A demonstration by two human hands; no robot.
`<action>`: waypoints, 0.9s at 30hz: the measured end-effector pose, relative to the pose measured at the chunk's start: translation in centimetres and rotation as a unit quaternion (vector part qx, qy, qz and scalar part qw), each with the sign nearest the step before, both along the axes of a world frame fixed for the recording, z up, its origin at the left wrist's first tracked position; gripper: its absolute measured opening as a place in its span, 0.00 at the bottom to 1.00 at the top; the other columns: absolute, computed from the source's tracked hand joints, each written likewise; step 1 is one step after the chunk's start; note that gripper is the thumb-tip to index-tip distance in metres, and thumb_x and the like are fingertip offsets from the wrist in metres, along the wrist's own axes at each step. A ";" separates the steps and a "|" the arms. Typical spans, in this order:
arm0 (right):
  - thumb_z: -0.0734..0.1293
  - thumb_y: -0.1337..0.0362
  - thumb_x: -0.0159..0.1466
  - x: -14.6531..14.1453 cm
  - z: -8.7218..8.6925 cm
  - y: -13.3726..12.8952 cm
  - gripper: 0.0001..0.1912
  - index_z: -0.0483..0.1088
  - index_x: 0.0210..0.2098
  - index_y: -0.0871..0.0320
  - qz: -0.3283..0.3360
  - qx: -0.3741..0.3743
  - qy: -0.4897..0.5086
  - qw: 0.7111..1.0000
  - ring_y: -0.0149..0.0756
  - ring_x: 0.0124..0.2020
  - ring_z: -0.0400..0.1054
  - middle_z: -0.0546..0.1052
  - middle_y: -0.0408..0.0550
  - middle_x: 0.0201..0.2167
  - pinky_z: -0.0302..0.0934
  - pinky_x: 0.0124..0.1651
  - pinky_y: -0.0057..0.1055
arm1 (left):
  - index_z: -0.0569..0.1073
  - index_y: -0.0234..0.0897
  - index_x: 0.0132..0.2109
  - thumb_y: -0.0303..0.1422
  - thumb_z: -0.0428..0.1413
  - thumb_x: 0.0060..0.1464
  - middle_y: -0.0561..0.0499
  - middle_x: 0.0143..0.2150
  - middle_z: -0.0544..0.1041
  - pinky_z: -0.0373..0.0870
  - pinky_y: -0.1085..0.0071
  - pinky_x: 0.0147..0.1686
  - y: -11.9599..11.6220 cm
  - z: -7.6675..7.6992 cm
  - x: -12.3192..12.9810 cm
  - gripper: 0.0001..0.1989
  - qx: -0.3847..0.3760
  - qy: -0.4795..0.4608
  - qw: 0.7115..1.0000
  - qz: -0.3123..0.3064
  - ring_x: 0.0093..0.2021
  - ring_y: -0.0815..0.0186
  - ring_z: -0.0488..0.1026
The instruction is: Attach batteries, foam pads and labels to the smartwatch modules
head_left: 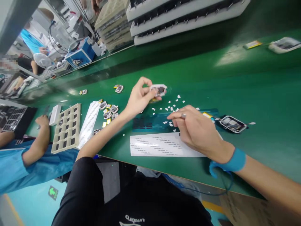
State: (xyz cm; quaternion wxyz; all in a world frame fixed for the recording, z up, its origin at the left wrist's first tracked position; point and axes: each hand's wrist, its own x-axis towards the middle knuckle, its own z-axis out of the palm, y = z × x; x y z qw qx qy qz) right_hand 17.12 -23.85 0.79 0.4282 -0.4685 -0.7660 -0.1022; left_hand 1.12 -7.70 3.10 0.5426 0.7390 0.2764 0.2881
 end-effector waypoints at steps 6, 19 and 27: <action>0.59 0.67 0.77 -0.6 -0.4 -0.6 0.09 0.67 0.53 0.53 0.027 -0.018 0.030 0.999 0.31 0.32 0.72 0.79 0.41 0.34 0.65 0.33 0.30 | 0.73 0.38 0.55 0.42 0.58 0.67 0.50 0.39 0.83 0.81 0.70 0.37 -8.7 -0.9 -3.4 0.16 -0.153 -0.044 0.984 -0.074 0.34 0.67 0.84; 0.67 0.64 0.73 -0.4 0.5 -2.0 0.13 0.68 0.56 0.49 0.003 -0.056 -0.067 0.996 0.25 0.25 0.69 0.80 0.37 0.34 0.60 0.27 0.27 | 0.78 0.41 0.58 0.36 0.55 0.68 0.48 0.49 0.85 0.80 0.67 0.33 -10.4 -0.3 -4.5 0.15 -0.073 0.034 0.996 -0.046 0.33 0.67 0.79; 0.60 0.69 0.74 -0.1 0.9 -1.9 0.05 0.63 0.42 0.52 0.062 -0.078 0.004 0.995 0.26 0.25 0.68 0.74 0.40 0.28 0.60 0.25 0.25 | 0.76 0.39 0.59 0.36 0.57 0.67 0.49 0.45 0.85 0.86 0.61 0.47 -10.9 0.6 -4.7 0.15 -0.257 -0.027 0.963 -0.077 0.40 0.62 0.86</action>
